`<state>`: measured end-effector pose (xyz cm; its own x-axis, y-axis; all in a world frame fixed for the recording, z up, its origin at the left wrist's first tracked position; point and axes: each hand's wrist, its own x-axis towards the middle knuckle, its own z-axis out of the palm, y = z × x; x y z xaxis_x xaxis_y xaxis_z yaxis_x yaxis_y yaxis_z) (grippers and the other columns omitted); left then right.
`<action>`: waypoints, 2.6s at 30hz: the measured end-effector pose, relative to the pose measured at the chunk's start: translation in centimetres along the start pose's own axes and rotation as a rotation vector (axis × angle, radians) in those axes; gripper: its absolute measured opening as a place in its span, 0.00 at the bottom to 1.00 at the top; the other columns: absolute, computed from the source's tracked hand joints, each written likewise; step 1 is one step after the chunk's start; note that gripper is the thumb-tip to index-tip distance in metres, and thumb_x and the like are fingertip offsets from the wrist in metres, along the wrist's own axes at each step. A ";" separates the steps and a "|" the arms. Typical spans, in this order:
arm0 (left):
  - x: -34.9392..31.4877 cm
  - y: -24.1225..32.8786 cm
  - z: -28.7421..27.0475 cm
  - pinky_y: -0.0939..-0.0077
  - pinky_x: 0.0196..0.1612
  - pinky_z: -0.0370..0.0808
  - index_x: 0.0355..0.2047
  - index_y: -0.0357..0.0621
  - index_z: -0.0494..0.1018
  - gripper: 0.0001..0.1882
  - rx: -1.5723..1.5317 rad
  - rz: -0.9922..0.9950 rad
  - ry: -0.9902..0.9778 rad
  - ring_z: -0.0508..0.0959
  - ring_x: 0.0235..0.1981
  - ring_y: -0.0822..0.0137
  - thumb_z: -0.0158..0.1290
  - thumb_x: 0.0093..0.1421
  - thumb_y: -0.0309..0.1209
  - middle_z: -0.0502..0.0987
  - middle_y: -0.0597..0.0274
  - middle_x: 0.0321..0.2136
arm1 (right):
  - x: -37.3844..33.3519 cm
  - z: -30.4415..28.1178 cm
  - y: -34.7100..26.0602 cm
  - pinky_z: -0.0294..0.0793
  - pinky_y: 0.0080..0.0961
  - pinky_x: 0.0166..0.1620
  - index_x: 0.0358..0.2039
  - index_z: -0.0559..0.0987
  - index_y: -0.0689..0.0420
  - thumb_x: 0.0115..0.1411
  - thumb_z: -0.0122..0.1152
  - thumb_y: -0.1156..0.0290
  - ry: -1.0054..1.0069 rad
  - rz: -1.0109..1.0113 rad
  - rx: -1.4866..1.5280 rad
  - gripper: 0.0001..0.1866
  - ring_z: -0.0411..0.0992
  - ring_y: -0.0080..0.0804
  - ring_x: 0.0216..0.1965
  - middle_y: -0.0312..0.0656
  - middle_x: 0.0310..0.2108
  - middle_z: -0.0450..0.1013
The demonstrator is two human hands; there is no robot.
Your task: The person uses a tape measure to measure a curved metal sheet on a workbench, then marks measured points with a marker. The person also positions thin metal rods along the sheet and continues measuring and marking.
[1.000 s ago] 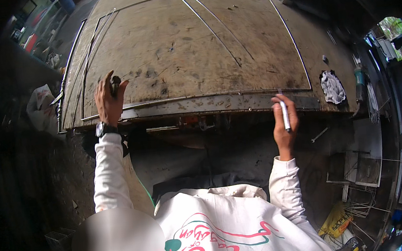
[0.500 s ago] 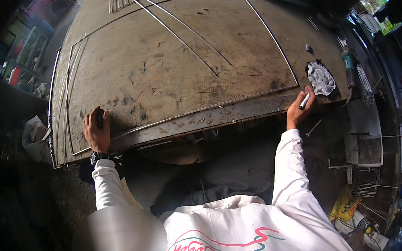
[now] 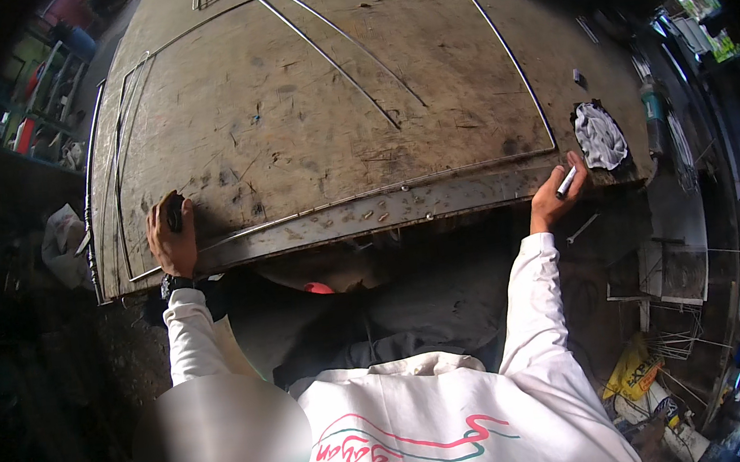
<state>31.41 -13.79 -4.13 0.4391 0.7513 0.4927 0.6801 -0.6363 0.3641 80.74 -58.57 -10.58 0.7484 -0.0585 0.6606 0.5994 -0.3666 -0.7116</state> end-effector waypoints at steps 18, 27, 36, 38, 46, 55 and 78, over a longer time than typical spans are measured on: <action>-0.1 -0.7 0.0 0.54 0.59 0.75 0.54 0.45 0.81 0.20 0.038 0.016 0.010 0.80 0.54 0.48 0.61 0.68 0.43 0.83 0.53 0.50 | 0.4 0.4 -0.6 0.71 0.45 0.62 0.56 0.77 0.62 0.72 0.52 0.69 -0.013 0.008 -0.099 0.17 0.75 0.53 0.57 0.53 0.54 0.78; -0.6 -2.7 0.7 0.52 0.60 0.74 0.54 0.44 0.82 0.19 -0.078 -0.004 -0.011 0.80 0.53 0.46 0.60 0.70 0.42 0.84 0.52 0.49 | -0.9 -4.3 -30.3 0.79 0.42 0.53 0.42 0.82 0.56 0.60 0.64 0.74 -0.998 -0.489 0.509 0.09 0.83 0.50 0.46 0.45 0.40 0.84; 0.3 -2.1 2.9 0.60 0.55 0.76 0.55 0.42 0.81 0.20 -0.136 0.061 -0.036 0.83 0.50 0.52 0.60 0.72 0.42 0.84 0.50 0.49 | -2.6 -3.7 -36.5 0.80 0.41 0.52 0.44 0.82 0.57 0.63 0.64 0.72 -1.206 -0.735 0.958 0.09 0.83 0.49 0.46 0.47 0.41 0.83; 0.2 -4.6 3.1 0.62 0.57 0.76 0.57 0.40 0.80 0.24 -0.208 -0.034 -0.045 0.83 0.51 0.53 0.60 0.71 0.45 0.84 0.49 0.51 | -2.6 -3.4 -36.3 0.80 0.41 0.52 0.44 0.82 0.58 0.63 0.64 0.72 -1.217 -0.714 0.997 0.09 0.83 0.48 0.46 0.48 0.41 0.83; -0.2 -6.5 3.7 0.62 0.61 0.75 0.60 0.38 0.78 0.24 -0.281 -0.074 -0.067 0.82 0.56 0.52 0.58 0.73 0.43 0.83 0.46 0.54 | -2.1 -1.3 -35.8 0.81 0.40 0.52 0.45 0.83 0.59 0.65 0.64 0.70 -1.292 -0.662 1.069 0.10 0.83 0.47 0.47 0.50 0.42 0.83; -0.9 -1.9 0.0 0.54 0.60 0.74 0.53 0.46 0.82 0.19 -0.075 -0.014 -0.024 0.80 0.54 0.48 0.62 0.68 0.43 0.84 0.54 0.49 | -0.7 1.5 -25.0 0.81 0.38 0.51 0.48 0.84 0.60 0.69 0.63 0.69 -1.180 -0.362 0.579 0.11 0.83 0.47 0.49 0.51 0.47 0.83; 0.0 0.0 -0.8 0.56 0.58 0.75 0.53 0.48 0.82 0.19 0.026 0.070 0.020 0.81 0.52 0.50 0.64 0.65 0.38 0.83 0.54 0.49 | 4.9 0.9 0.3 0.73 0.36 0.60 0.57 0.78 0.62 0.78 0.51 0.60 -0.341 -0.094 -0.136 0.19 0.77 0.44 0.56 0.49 0.53 0.80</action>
<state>30.96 -13.99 -3.52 0.4742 0.7014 0.5321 0.6632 -0.6821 0.3081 84.87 -58.13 -7.79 0.7576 0.2854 0.5871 0.6435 -0.4774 -0.5983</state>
